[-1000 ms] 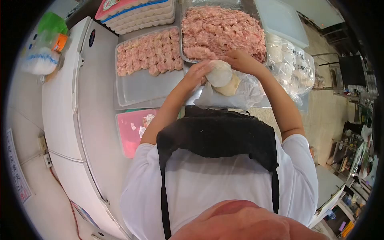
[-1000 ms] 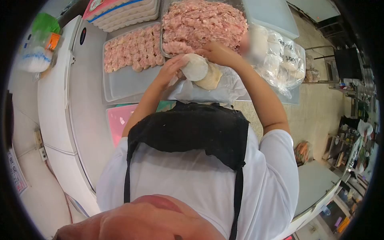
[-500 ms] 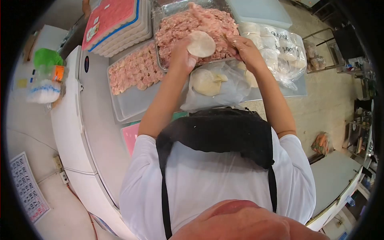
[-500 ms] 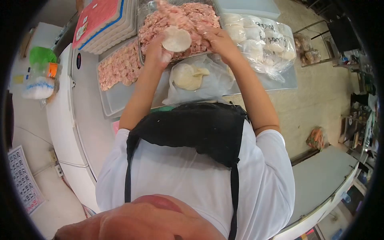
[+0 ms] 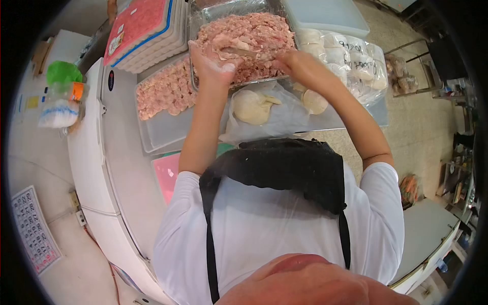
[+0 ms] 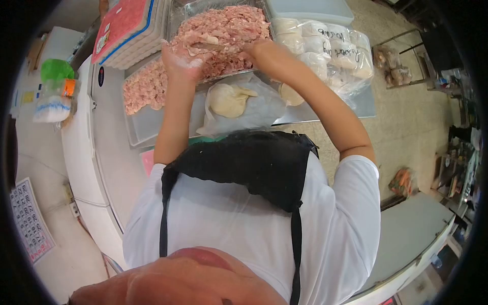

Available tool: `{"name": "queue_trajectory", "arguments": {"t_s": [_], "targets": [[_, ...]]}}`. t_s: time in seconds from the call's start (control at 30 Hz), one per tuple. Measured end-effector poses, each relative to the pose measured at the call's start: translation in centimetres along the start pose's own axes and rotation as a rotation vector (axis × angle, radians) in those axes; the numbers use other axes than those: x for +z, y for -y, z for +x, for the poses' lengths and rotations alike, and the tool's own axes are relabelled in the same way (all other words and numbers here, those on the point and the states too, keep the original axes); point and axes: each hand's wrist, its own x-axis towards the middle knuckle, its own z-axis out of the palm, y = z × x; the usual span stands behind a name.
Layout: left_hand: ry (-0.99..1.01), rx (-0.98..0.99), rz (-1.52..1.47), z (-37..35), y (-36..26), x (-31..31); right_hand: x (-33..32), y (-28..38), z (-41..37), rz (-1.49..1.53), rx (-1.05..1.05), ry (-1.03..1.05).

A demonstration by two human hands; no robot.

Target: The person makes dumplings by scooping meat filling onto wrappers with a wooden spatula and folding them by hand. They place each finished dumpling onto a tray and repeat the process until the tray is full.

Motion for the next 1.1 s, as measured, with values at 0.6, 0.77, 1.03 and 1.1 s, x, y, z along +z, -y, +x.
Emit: {"name": "queue_trajectory", "arguments": {"t_s": [0.6,0.77,1.03,1.1], "targets": [[0.546,0.664,1.057,-3.1,-4.4,-1.8,-6.1,1.6,1.6,0.644,0.343,0.348],[0.637,0.69,1.538,-0.6,-6.9,-4.0,-5.3,3.8,1.3,0.592,0.232,0.316],[0.792,0.467,1.425,1.3,-6.3,-6.2,-0.7,1.1,2.5,0.331,-0.001,0.164],[0.611,0.28,1.368,1.5,-5.6,-6.2,-0.9,0.8,2.6,0.105,-0.014,0.091]]}}
